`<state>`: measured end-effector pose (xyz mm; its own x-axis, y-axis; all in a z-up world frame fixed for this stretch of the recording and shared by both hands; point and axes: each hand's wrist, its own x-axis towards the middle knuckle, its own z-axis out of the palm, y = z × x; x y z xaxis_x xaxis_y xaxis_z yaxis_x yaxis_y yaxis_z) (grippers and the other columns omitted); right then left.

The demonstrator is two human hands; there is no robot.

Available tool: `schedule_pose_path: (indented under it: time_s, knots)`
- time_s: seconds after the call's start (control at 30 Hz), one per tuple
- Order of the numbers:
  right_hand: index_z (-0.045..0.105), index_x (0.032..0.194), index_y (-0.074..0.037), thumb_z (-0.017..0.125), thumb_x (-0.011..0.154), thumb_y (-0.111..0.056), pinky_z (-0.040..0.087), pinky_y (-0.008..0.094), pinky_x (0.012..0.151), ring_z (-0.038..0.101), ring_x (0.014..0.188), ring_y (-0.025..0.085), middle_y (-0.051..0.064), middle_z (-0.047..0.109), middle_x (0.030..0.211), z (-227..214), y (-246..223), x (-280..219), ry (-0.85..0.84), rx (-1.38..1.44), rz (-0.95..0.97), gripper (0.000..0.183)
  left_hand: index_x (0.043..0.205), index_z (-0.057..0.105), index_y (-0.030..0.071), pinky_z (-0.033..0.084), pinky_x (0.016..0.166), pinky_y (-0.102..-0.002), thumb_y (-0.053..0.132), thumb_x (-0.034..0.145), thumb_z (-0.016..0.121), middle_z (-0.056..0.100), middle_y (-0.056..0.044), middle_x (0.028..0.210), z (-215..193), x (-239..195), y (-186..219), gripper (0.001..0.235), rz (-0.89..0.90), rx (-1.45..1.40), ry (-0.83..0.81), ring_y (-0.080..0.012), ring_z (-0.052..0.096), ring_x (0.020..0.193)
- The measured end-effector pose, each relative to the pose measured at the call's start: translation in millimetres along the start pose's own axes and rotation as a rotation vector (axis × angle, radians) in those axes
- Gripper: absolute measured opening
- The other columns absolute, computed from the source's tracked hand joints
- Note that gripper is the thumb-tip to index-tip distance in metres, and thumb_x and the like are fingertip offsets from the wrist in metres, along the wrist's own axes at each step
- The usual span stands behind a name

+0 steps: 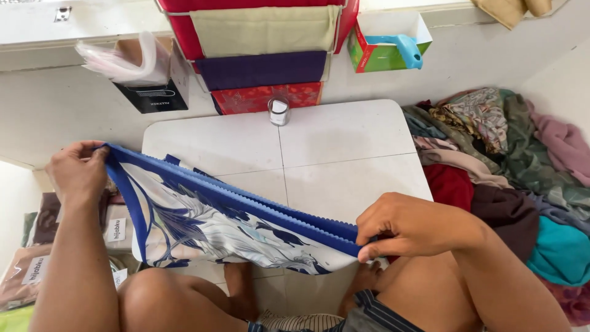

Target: The person unfolds a blue and white patterned fabric on a white table, smooths it out, and then uses a lint roller to clean the surface. They then roll the fabric tightly into a cylindrical shape.

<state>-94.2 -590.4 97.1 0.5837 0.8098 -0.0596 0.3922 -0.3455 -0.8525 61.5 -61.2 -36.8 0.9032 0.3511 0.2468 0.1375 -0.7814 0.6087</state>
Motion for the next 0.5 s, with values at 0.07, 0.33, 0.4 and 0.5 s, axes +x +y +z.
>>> schedule_pose_path:
  time_s: [0.07,0.33,0.4,0.5]
  knots:
    - [0.075,0.076,-0.004,0.073,0.089,-0.025,0.045,0.028,0.049,0.051,0.052,0.016,0.001,0.067,0.065,0,3,-2,0.007,0.008,0.008,0.025,0.112,0.078,0.001,0.050,0.059,-0.028,0.004,0.103,0.073,0.070,-0.008,0.085,2,1,0,0.011,0.005,-0.005,-0.014,-0.0141,0.057,0.063]
    - [0.075,0.076,-0.003,0.072,0.090,-0.026,0.048,0.030,0.052,0.054,0.054,0.017,0.001,0.067,0.065,-4,8,-6,0.074,-0.030,0.069,0.027,0.112,0.078,0.002,0.049,0.058,-0.027,0.006,0.103,0.074,0.071,-0.008,0.084,4,4,-3,0.010,-0.021,-0.020,-0.018,-0.0133,0.057,0.063]
    - [0.076,0.081,-0.008,0.068,0.091,-0.032,0.049,0.029,0.057,0.059,0.058,0.016,-0.002,0.073,0.073,-5,11,-7,0.172,-0.130,0.159,0.027,0.114,0.078,0.001,0.054,0.058,-0.024,0.002,0.103,0.075,0.073,-0.010,0.088,4,7,-13,0.012,0.028,0.005,0.063,-0.0129,0.062,0.064]
    - [0.073,0.085,-0.008,0.068,0.090,-0.033,0.047,0.029,0.062,0.059,0.065,0.016,-0.001,0.069,0.080,-6,25,-5,0.315,-0.228,0.171,0.026,0.116,0.077,-0.003,0.058,0.066,-0.024,-0.004,0.102,0.076,0.074,-0.014,0.093,-3,12,-32,0.014,0.104,0.008,0.151,-0.0145,0.066,0.070]
